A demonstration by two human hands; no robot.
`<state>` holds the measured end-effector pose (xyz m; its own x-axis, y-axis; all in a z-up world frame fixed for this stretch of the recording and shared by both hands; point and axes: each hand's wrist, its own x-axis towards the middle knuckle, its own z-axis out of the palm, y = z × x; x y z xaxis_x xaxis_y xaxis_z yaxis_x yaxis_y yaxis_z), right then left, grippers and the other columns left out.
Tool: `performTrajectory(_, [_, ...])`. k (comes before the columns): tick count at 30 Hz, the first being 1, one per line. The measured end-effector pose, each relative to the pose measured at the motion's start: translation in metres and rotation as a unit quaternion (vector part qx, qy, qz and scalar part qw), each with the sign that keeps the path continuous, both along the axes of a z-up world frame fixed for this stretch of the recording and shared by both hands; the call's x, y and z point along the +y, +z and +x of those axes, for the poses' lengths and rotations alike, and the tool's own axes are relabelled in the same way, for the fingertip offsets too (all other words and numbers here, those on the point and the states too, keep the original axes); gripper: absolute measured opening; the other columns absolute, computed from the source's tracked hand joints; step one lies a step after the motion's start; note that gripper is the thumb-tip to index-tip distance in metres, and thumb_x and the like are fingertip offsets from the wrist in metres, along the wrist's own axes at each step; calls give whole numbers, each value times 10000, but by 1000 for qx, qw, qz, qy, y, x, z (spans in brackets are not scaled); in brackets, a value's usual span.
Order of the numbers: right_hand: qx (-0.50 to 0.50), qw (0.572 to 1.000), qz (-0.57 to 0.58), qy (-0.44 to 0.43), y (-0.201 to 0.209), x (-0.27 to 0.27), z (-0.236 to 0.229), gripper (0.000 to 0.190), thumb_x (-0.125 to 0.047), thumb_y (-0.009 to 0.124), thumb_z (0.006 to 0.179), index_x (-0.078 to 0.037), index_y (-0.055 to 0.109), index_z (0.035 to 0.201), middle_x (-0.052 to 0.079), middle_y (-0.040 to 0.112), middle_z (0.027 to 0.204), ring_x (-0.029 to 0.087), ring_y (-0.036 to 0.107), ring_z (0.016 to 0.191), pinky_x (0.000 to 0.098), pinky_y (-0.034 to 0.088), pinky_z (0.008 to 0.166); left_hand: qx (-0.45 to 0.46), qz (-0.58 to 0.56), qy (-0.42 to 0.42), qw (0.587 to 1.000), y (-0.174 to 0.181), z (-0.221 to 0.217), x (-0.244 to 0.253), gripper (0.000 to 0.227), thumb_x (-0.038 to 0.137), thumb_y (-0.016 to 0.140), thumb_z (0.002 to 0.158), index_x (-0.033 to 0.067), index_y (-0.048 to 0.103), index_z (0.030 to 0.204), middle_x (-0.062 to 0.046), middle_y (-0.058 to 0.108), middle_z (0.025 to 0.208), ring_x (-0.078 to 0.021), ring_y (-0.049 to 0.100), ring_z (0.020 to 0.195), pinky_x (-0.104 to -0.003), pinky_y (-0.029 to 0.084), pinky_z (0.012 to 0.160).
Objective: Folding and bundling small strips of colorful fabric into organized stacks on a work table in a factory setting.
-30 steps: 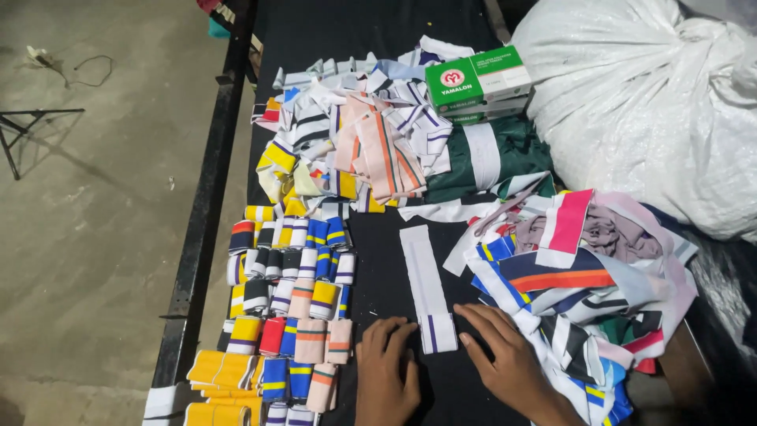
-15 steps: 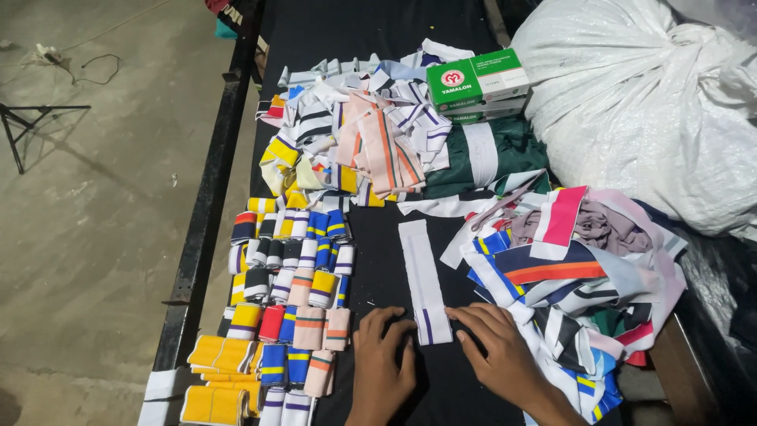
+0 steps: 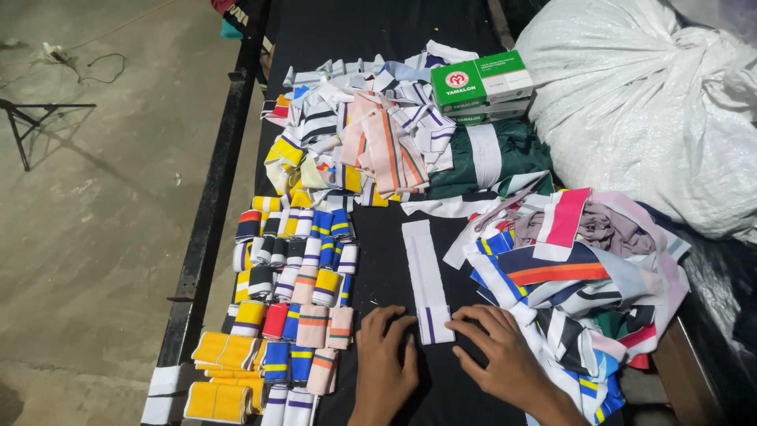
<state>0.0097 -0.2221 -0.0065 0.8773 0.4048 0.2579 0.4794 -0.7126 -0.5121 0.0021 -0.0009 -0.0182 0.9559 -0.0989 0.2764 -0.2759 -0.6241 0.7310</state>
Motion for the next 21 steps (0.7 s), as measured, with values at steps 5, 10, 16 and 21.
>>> performTrajectory(5, [-77,997,-24,-2,4,7,3,247,-146,727,877,-170,736,1123,35,661,1152,221,644,1077,391,478,895,-7,16,-4,1000,2,-1,0,233,93,611,888,117,716,1094,-80,621,1279,-329,505,1258,-483,429,922])
performTrajectory(10, [-99,995,-27,-4,3,9,5,170,-108,703,885,-167,738,1040,42,664,1109,227,653,1044,397,479,872,-1,9,-2,1000,-1,-1,1,230,94,614,886,121,724,1086,-79,626,1276,-324,508,1256,-489,433,938])
performTrajectory(16, [-27,999,32,5,14,8,-5,89,-131,671,874,-138,732,938,29,696,1158,232,646,1123,396,480,944,-5,-30,-7,1000,6,-3,4,227,92,590,910,112,702,1107,-81,619,1261,-305,528,1239,-478,427,976])
performTrajectory(21, [-37,997,61,-13,9,6,-8,112,-214,643,896,-148,731,916,-33,765,871,171,685,884,340,439,840,6,-30,-5,1000,5,-1,3,221,84,604,905,117,705,1099,-75,613,1259,-300,524,1244,-483,424,964])
